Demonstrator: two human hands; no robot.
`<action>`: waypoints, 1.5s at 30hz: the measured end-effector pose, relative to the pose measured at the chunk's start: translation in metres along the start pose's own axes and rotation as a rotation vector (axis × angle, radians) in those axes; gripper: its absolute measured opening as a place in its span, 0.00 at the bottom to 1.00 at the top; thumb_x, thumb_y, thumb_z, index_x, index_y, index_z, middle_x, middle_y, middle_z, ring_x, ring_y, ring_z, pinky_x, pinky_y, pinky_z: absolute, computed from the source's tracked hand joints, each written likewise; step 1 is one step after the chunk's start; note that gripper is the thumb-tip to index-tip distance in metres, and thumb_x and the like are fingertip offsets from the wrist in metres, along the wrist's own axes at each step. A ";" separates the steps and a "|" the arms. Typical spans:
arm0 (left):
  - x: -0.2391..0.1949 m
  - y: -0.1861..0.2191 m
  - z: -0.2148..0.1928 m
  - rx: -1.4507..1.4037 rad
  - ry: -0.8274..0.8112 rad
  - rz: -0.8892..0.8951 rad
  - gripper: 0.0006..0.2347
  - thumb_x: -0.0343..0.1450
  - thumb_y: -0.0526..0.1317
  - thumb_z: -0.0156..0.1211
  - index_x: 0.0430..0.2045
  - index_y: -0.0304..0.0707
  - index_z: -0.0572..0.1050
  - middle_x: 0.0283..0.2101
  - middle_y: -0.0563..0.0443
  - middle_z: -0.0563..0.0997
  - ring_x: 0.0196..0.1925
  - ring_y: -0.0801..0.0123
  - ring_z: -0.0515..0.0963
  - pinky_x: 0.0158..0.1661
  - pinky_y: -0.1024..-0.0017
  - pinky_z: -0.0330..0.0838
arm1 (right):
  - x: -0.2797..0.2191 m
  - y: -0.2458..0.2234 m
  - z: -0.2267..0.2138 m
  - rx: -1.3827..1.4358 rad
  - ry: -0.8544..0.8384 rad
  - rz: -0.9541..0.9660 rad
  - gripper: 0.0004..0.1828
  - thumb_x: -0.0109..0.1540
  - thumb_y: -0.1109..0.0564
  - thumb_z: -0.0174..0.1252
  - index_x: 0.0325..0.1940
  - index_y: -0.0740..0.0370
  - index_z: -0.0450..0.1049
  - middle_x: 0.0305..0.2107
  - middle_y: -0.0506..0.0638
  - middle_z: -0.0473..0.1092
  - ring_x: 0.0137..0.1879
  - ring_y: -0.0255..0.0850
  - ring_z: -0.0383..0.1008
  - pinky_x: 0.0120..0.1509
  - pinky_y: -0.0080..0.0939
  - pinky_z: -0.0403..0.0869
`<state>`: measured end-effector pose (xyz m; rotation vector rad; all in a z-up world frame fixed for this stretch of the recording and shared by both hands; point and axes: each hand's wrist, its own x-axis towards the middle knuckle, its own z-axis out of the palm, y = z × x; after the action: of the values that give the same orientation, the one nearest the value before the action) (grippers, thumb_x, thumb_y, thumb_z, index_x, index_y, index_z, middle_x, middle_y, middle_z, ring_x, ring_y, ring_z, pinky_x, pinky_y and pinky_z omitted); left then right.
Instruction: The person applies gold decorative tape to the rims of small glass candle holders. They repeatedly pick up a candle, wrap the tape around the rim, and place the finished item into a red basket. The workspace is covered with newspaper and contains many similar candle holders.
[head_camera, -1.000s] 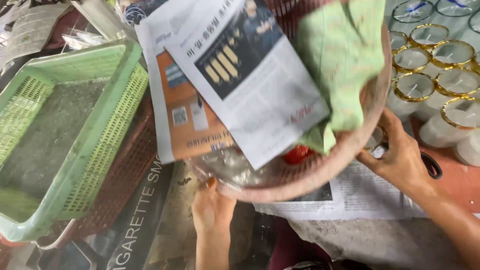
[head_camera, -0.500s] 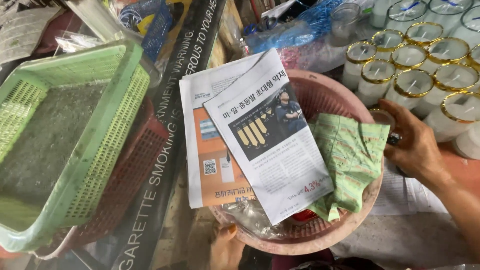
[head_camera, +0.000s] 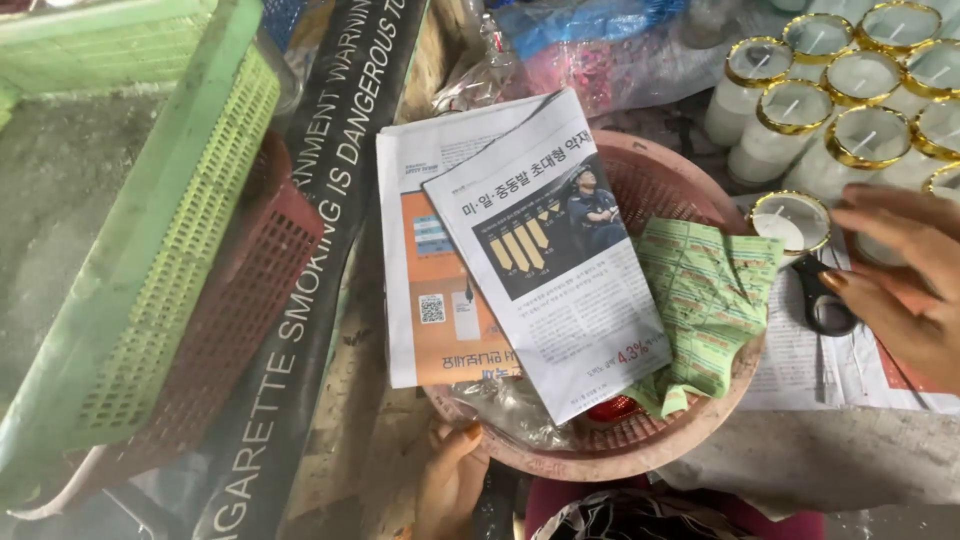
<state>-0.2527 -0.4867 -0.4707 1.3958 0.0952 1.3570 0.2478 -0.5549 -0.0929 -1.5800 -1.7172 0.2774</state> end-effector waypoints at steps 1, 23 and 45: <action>0.012 0.013 0.013 0.000 0.005 0.004 0.17 0.72 0.27 0.63 0.56 0.40 0.73 0.54 0.55 0.79 0.50 0.73 0.81 0.47 0.75 0.82 | 0.001 0.005 -0.002 -0.003 -0.004 -0.004 0.27 0.62 0.72 0.54 0.68 0.74 0.67 0.70 0.66 0.59 0.78 0.56 0.62 0.69 0.56 0.74; 0.149 0.145 0.158 -0.249 0.356 -0.428 0.06 0.71 0.29 0.58 0.40 0.32 0.77 0.34 0.46 0.70 0.37 0.61 0.67 0.40 0.63 0.62 | 0.011 -0.053 0.026 -0.290 0.044 -0.500 0.12 0.61 0.62 0.62 0.49 0.63 0.80 0.55 0.58 0.74 0.67 0.63 0.73 0.71 0.58 0.76; 0.223 0.240 0.125 0.997 0.163 -0.414 0.35 0.66 0.28 0.71 0.68 0.44 0.60 0.33 0.57 0.84 0.26 0.83 0.77 0.26 0.89 0.78 | 0.041 -0.070 0.065 -0.298 -0.273 -0.443 0.18 0.64 0.55 0.56 0.19 0.55 0.68 0.07 0.43 0.62 0.12 0.35 0.57 0.18 0.41 0.62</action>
<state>-0.2308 -0.4966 -0.1207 1.9026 1.2363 1.0790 0.1549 -0.5101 -0.0778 -1.3553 -2.3558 0.0123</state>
